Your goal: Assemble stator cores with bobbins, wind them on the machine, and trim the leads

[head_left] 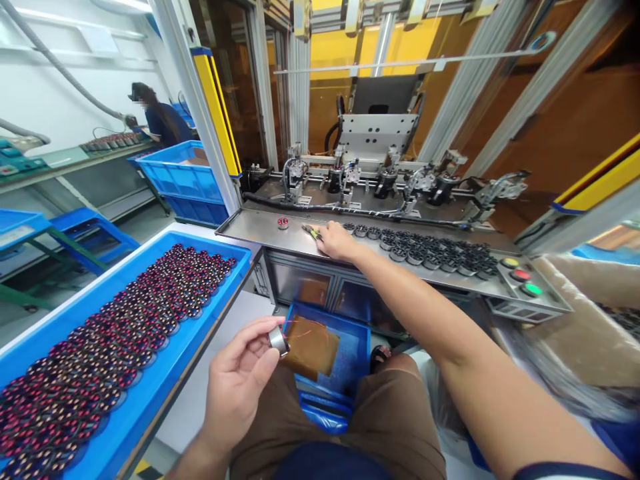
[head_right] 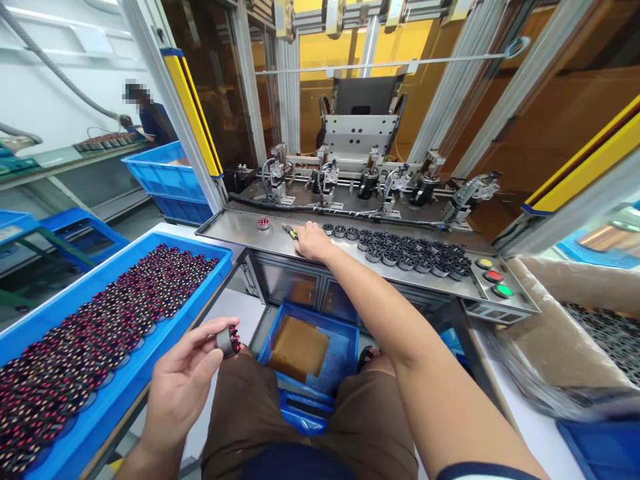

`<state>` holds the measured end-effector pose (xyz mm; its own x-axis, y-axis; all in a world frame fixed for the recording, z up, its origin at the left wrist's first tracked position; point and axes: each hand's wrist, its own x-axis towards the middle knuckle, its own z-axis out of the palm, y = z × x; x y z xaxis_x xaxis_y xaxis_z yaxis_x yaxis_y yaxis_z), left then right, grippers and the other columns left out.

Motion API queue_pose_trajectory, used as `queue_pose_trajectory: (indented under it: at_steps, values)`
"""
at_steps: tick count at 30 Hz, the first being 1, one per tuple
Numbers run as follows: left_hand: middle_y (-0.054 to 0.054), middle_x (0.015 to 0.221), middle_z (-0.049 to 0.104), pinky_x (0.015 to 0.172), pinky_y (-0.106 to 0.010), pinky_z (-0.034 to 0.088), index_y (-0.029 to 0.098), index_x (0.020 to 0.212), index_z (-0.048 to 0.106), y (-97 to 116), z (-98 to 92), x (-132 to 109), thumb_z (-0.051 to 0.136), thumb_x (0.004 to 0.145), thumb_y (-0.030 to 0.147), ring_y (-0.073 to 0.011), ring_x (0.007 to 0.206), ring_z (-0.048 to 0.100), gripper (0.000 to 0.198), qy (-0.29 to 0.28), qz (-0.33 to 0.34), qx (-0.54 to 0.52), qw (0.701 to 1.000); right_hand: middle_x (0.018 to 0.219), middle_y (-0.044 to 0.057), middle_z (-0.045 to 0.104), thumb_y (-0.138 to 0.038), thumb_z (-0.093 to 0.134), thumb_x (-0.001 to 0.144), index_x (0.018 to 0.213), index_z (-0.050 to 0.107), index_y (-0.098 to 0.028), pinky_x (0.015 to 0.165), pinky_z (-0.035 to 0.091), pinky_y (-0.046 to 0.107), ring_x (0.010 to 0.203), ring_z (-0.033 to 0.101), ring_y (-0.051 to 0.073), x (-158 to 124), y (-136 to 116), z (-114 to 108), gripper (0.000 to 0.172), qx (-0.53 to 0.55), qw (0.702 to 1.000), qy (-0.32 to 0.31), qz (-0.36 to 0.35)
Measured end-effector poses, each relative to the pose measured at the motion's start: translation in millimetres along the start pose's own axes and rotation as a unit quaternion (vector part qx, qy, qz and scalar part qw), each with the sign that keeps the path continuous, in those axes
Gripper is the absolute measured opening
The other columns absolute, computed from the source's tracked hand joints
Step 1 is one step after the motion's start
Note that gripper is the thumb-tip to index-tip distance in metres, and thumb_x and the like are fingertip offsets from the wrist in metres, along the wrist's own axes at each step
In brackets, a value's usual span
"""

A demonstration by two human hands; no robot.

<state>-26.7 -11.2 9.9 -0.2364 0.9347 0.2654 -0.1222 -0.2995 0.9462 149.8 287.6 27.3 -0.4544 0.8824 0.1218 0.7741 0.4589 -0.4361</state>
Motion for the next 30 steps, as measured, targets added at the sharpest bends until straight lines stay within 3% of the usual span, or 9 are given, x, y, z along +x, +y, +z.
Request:
queue_pose_trajectory:
  at_steps: [4,8,10,11,13,15,18,23,30]
  values:
    - [-0.012,0.121,0.071,0.08,-0.024,0.06,0.023,0.114,0.072,1,4.0,-2,0.068,0.088,0.017,-0.0209,0.107,0.069,0.027,-0.006,0.004,-0.022,1.0,0.116,0.022,0.063,-0.04,0.03,0.103,0.132,0.048,-0.004,0.087,0.053,0.038,0.097,0.066,0.025,-38,-2,-13,0.049,0.143,0.99,-0.007,-0.014]
    - [-0.012,0.122,0.071,0.079,-0.024,0.061,0.023,0.115,0.071,3,11.1,-1,0.072,0.084,0.014,-0.0201,0.101,0.072,0.032,-0.022,-0.007,-0.043,0.999,0.113,0.018,0.063,-0.046,0.0,0.102,0.137,0.037,-0.011,0.067,0.057,0.032,0.077,0.068,0.018,-127,-6,5,0.062,0.307,0.951,-0.034,-0.031]
    - [-0.011,0.12,0.072,0.078,-0.024,0.061,0.023,0.113,0.072,3,15.2,1,0.074,0.081,0.012,-0.0183,0.096,0.073,0.034,-0.023,-0.018,-0.042,0.999,0.111,0.016,0.062,-0.06,0.03,0.099,0.133,0.042,-0.015,0.059,0.054,0.03,0.073,0.066,0.018,-184,-11,24,0.058,0.524,0.848,-0.074,-0.041]
    - [-0.01,0.119,0.073,0.078,-0.023,0.061,0.023,0.112,0.072,2,17.5,2,0.074,0.081,0.011,-0.0178,0.095,0.073,0.034,-0.023,-0.022,-0.04,0.999,0.107,0.013,0.062,-0.058,0.05,0.094,0.133,0.044,-0.018,0.061,0.054,0.029,0.075,0.065,0.017,-210,-15,34,0.057,0.57,0.815,-0.101,-0.036]
    - [-0.01,0.118,0.074,0.076,-0.022,0.061,0.023,0.112,0.072,1,22.4,3,0.074,0.08,0.01,-0.0176,0.094,0.073,0.034,-0.028,-0.024,-0.038,0.999,0.102,0.008,0.061,-0.047,0.074,0.082,0.133,0.044,-0.021,0.076,0.054,0.032,0.086,0.064,0.017,-256,-27,48,0.064,0.601,0.79,-0.116,-0.021]
    - [-0.011,0.118,0.074,0.076,-0.021,0.061,0.022,0.112,0.072,-1,27.8,5,0.074,0.08,0.009,-0.0175,0.093,0.074,0.035,-0.035,-0.025,-0.034,0.998,0.104,0.007,0.06,-0.036,0.078,0.08,0.134,0.042,-0.023,0.084,0.053,0.035,0.093,0.062,0.017,-285,-39,56,0.066,0.59,0.801,-0.101,-0.021]
    - [-0.011,0.118,0.074,0.077,-0.022,0.061,0.021,0.114,0.072,-1,35.2,6,0.074,0.08,0.009,-0.0179,0.094,0.074,0.036,-0.045,-0.028,-0.025,0.998,0.1,0.005,0.061,-0.025,0.069,0.086,0.134,0.043,-0.024,0.077,0.054,0.03,0.083,0.061,0.014,-300,-52,56,0.055,0.53,0.843,-0.057,-0.067]
    - [-0.008,0.118,0.074,0.086,-0.021,0.059,0.023,0.114,0.071,2,40.6,4,0.073,0.081,0.008,-0.0161,0.097,0.073,0.036,-0.062,-0.031,-0.026,0.997,0.112,0.011,0.064,-0.019,0.065,0.081,0.149,0.035,-0.024,0.087,0.055,0.035,0.096,0.065,0.021,-291,-55,49,0.074,0.411,0.892,0.023,-0.189]
    - [-0.007,0.116,0.075,0.087,-0.021,0.059,0.024,0.114,0.072,7,39.5,3,0.072,0.082,0.008,-0.0163,0.098,0.073,0.035,-0.061,-0.019,-0.01,0.998,0.104,0.011,0.067,-0.018,0.062,0.081,0.146,0.041,-0.02,0.075,0.056,0.03,0.089,0.066,0.021,-283,-64,42,0.068,0.364,0.907,0.051,-0.206]
